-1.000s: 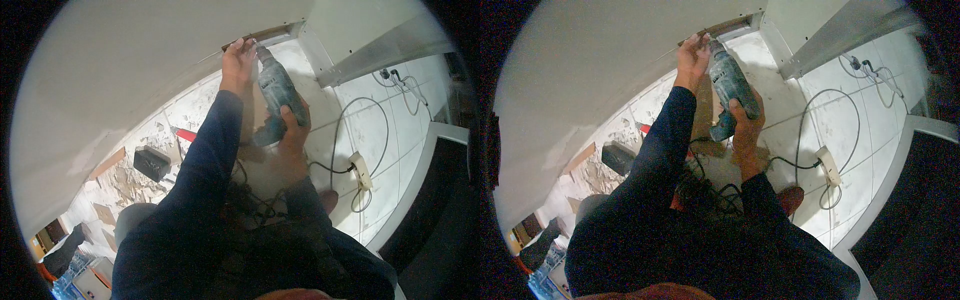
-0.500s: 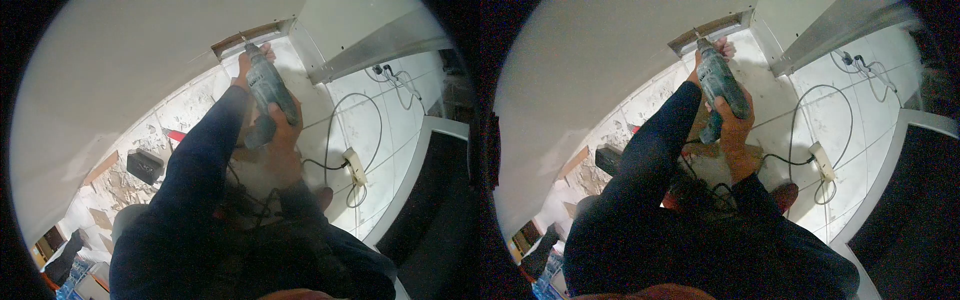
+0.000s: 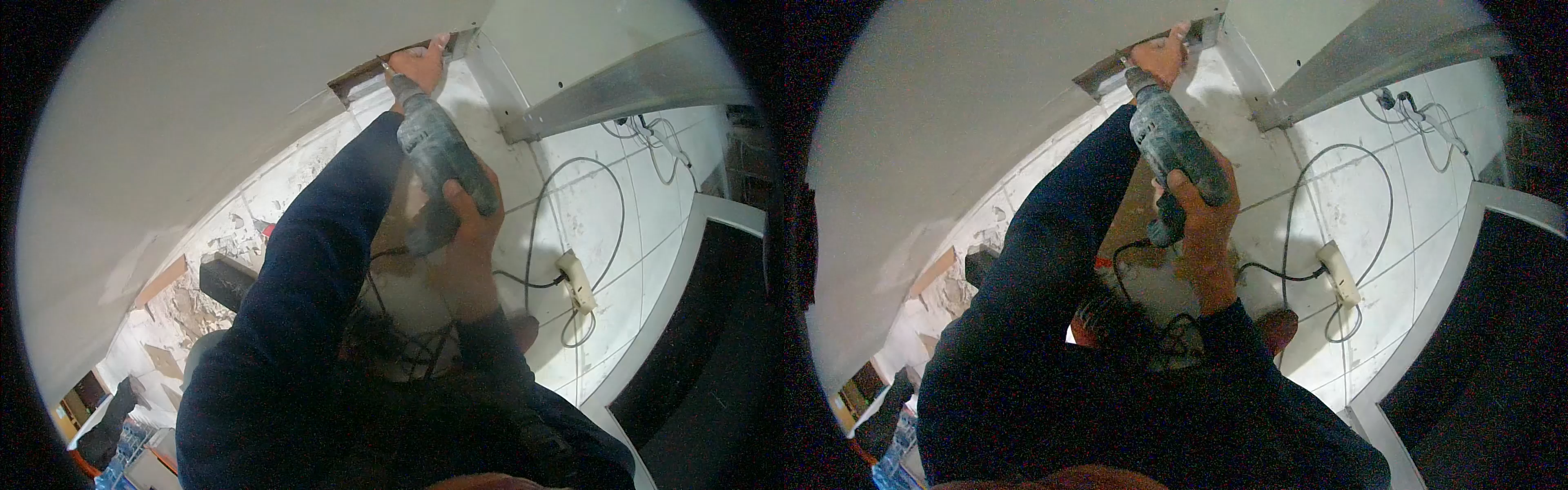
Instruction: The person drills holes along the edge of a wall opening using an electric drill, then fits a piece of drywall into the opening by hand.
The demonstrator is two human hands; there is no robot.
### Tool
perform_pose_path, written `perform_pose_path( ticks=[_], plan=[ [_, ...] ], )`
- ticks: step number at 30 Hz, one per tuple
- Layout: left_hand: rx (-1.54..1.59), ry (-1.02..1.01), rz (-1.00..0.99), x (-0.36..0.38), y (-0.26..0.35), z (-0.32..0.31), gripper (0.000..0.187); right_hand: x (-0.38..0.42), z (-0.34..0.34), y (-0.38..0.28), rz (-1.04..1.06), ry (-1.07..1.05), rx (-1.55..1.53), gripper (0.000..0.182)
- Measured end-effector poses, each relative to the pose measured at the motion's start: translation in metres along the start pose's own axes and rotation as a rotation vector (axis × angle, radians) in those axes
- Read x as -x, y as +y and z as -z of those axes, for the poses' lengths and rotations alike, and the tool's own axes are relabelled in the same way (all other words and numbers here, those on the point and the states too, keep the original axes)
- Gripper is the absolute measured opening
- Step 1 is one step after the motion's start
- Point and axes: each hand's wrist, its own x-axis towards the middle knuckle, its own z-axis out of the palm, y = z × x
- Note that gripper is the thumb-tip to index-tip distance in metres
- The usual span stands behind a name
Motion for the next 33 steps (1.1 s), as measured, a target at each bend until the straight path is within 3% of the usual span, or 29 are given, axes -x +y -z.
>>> perform_pose_path(
  ticks=[4, 6, 7, 9, 10, 11, 13, 14, 17, 19, 24, 33],
  plan=[
    [0.013, -0.114, -0.040, -0.001, -0.003, 0.003, 0.049, -0.003, 0.004, 0.007, 0.106, 0.019, 0.043, 0.049],
    [0.419, -0.219, 0.220, 0.007, 0.003, 0.004, 0.039, -0.007, 0.007, 0.015, 0.145, 0.011, 0.075, 0.049],
    [0.413, -0.207, 0.222, 0.000, -0.024, 0.008, 0.039, -0.008, 0.009, 0.019, 0.175, 0.022, 0.077, 0.049],
    [1.516, -0.841, 0.303, -0.021, -0.098, 0.019, 0.035, -0.007, 0.006, 0.023, 0.203, 0.020, 0.074, 0.049],
    [1.437, -0.473, 0.371, -0.004, -0.087, 0.031, 0.039, -0.004, 0.003, 0.021, 0.181, 0.030, 0.044, 0.049],
    [1.434, -0.462, 0.369, 0.007, -0.076, 0.044, 0.039, -0.002, 0.001, 0.021, 0.160, 0.042, 0.015, 0.050],
    [1.324, -0.219, 0.213, 0.022, -0.058, 0.064, 0.038, -0.004, 0.000, 0.030, 0.211, 0.037, 0.061, 0.051],
    [1.353, -0.230, 0.258, 0.027, -0.046, 0.076, 0.027, -0.005, -0.001, 0.034, 0.272, 0.037, 0.108, 0.052],
    [1.479, -0.303, 0.284, 0.011, -0.046, 0.092, 0.024, 0.003, -0.009, 0.030, 0.216, 0.037, 0.049, 0.051],
    [1.461, -0.283, 0.345, 0.006, -0.048, 0.097, 0.029, 0.005, -0.015, 0.027, 0.220, 0.055, 0.046, 0.050],
    [1.636, -0.269, 0.252, 0.007, -0.044, 0.091, 0.035, 0.004, -0.015, 0.021, 0.218, 0.071, 0.050, 0.048],
    [1.650, -0.264, 0.294, 0.000, -0.057, 0.084, 0.027, 0.000, -0.015, 0.019, 0.328, 0.102, 0.164, 0.048]
  ],
)
